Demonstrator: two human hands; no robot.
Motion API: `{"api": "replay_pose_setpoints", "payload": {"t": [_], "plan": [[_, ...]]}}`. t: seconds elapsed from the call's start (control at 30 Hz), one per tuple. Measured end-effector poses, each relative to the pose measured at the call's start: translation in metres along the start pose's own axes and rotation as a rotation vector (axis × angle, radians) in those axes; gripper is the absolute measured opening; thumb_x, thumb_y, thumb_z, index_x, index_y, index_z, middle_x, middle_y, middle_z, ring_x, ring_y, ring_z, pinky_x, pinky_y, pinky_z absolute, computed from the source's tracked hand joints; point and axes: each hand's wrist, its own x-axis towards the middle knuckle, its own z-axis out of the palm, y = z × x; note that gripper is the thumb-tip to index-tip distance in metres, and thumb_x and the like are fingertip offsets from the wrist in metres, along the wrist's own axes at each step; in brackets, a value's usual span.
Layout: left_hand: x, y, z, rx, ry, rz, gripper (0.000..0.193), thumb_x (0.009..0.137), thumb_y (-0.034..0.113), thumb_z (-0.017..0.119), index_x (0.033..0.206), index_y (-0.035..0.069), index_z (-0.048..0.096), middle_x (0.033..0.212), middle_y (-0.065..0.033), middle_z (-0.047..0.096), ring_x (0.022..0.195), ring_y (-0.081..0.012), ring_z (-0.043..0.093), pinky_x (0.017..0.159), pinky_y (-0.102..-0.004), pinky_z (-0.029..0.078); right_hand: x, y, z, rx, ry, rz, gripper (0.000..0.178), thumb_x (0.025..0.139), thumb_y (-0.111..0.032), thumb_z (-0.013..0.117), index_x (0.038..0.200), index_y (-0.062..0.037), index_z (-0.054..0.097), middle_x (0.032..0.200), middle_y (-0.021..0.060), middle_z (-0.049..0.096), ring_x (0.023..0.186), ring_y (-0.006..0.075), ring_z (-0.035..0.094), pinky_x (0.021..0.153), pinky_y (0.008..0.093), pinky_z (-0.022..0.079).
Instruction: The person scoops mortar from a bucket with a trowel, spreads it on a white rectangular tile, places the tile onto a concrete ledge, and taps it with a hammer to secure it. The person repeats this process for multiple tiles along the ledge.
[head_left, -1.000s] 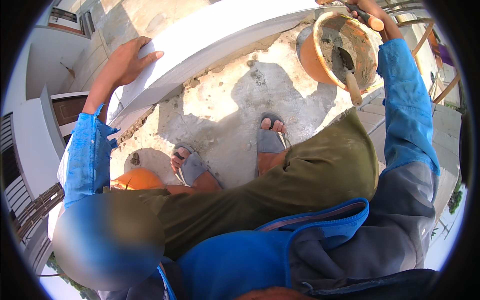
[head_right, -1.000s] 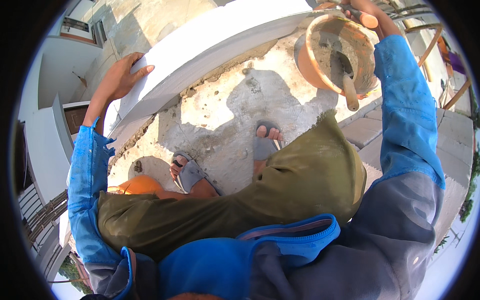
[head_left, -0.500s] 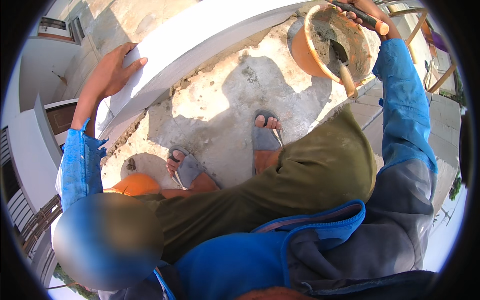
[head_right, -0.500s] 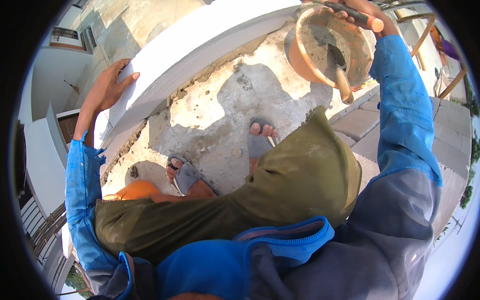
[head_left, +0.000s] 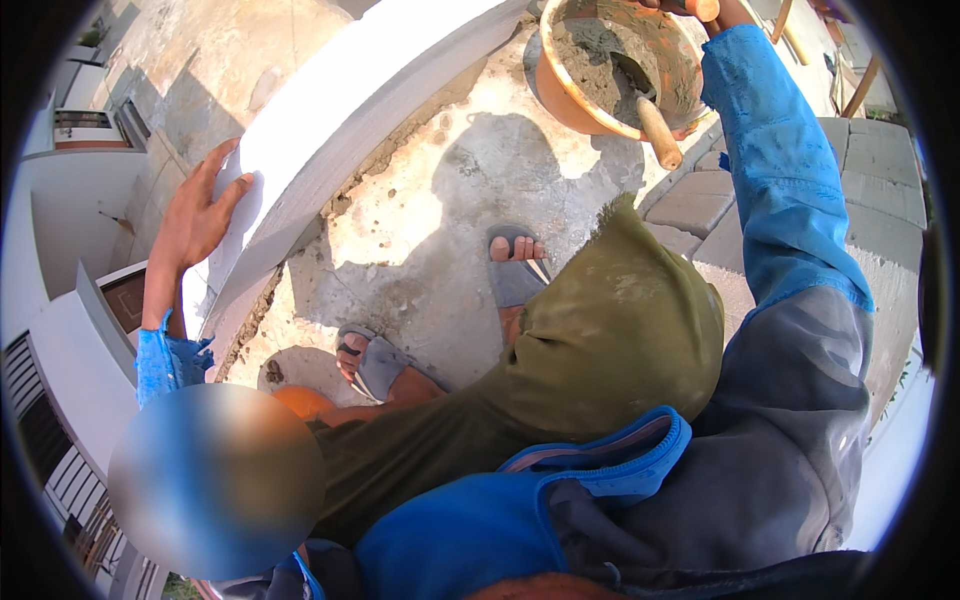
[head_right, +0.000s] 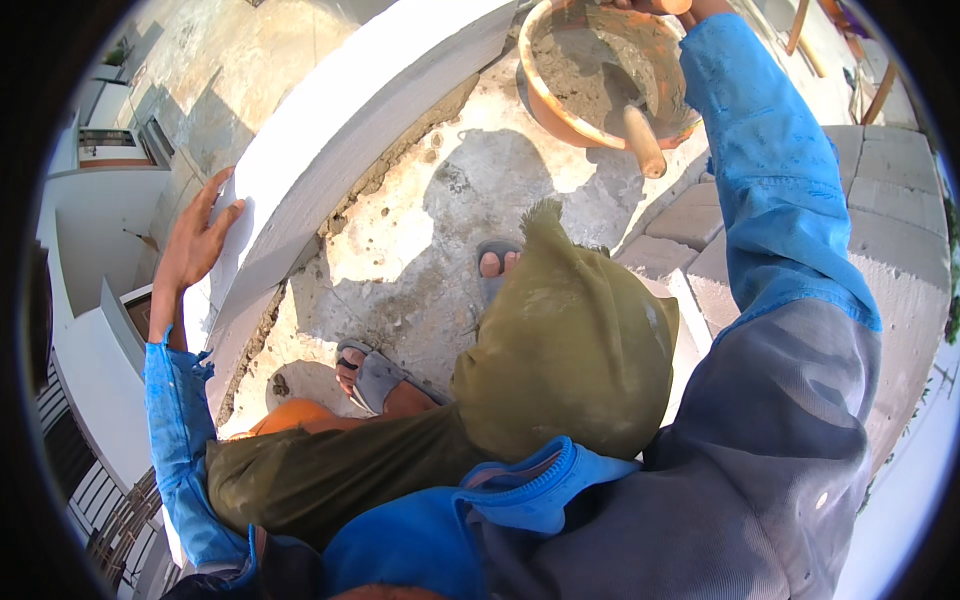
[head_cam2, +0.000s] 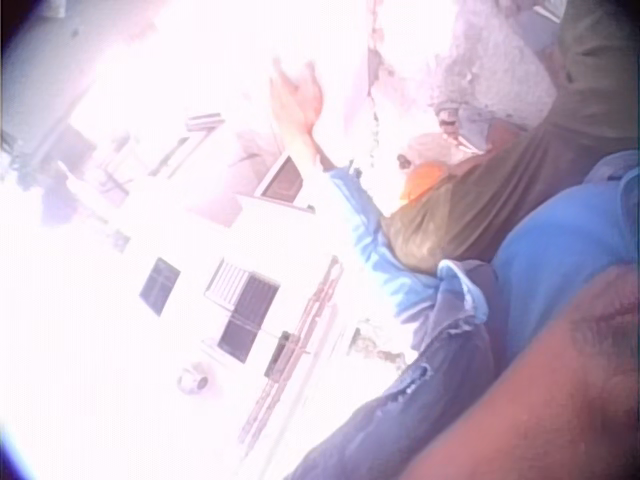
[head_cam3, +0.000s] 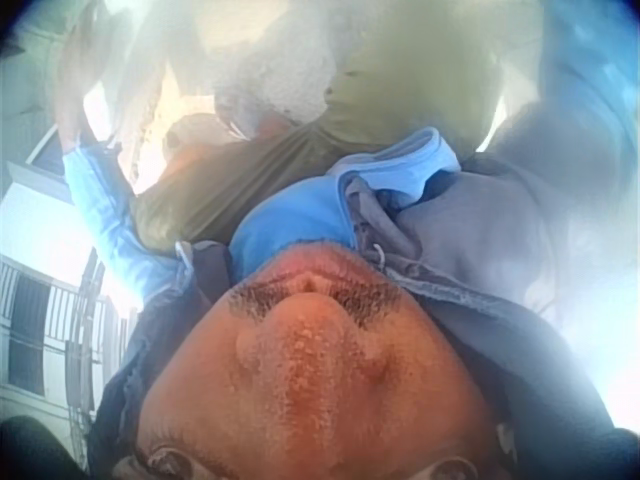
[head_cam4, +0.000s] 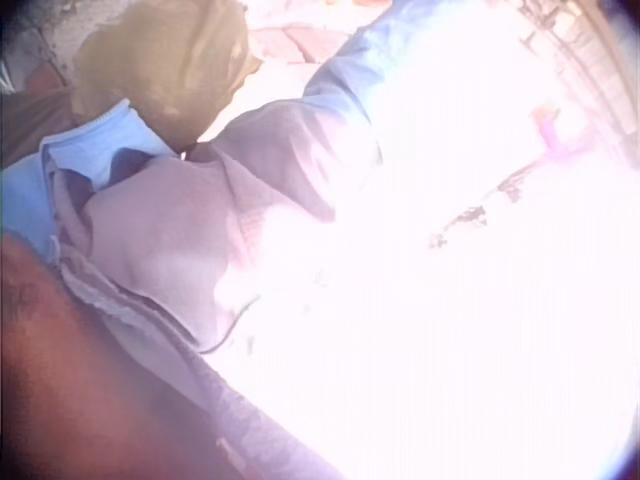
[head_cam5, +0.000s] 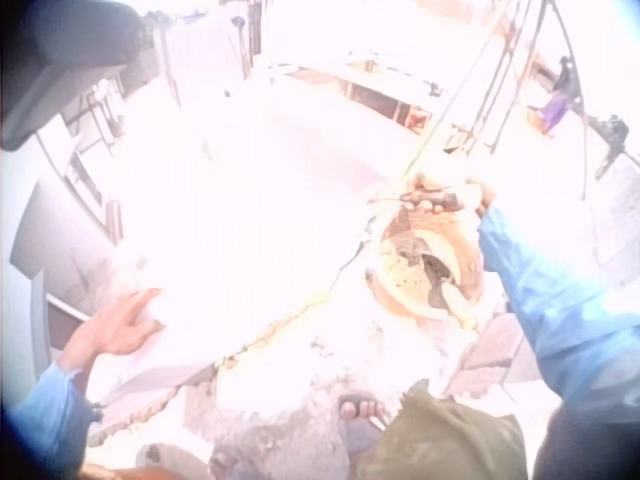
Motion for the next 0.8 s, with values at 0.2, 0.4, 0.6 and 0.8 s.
{"api": "replay_pose_setpoints", "payload": {"t": [0.2, 0.4, 0.6, 0.8], "plan": [[-0.007, -0.047, 0.007, -0.030, -0.027, 0.012, 0.060, 0.109, 0.039, 0.062, 0.166, 0.026, 0.047, 0.156, -0.0192, 0.060, 0.135, -0.0380, 0.066, 0.115, -0.0486, 0.054, 0.023, -0.005, 0.014, 0.197, -0.045, 0.082, 0.052, 0.112, -0.030, 0.060, 0.162, -0.0197, 0.052, 0.086, 0.0004, 0.059, 0.064, 0.0106, 0.057, 0.057, 0.0298, 0.048], [0.005, -0.106, -0.002, -0.333, -0.162, 0.100, 0.060, 0.100, 0.032, 0.076, 0.158, 0.025, 0.059, 0.148, -0.0111, 0.069, 0.128, -0.0278, 0.070, 0.113, -0.0423, 0.056, -0.052, -0.107, 0.057, 0.371, 0.123, -0.275, 0.056, 0.111, -0.035, 0.066, 0.162, -0.0171, 0.052, 0.108, 0.0070, 0.074, 0.059, 0.0033, 0.053, 0.051, 0.0215, 0.044], [-0.029, -0.145, 0.014, -0.610, -0.244, -0.089, 0.053, 0.096, 0.024, 0.082, 0.146, 0.016, 0.070, 0.135, -0.0085, 0.077, 0.121, -0.0227, 0.073, 0.109, -0.0359, 0.056, -0.096, -0.228, 0.124, 0.209, 0.001, -0.805, 0.050, 0.110, -0.019, 0.065, 0.158, -0.0148, 0.054, 0.131, 0.0136, 0.072, 0.094, 0.0221, 0.069, 0.082, 0.0367, 0.057], [-0.027, -0.183, 0.031, -0.516, -0.078, 0.057, 0.060, 0.094, 0.030, 0.085, 0.150, 0.015, 0.068, 0.131, -0.0095, 0.077, 0.111, -0.0207, 0.075, 0.105, -0.0358, 0.060, -0.103, -0.285, 0.164, 0.064, -0.174, -1.100, 0.065, 0.098, -0.001, 0.069, 0.157, -0.0223, 0.056, 0.104, 0.0108, 0.065, 0.076, 0.0310, 0.066, 0.068, 0.0419, 0.056]]}}
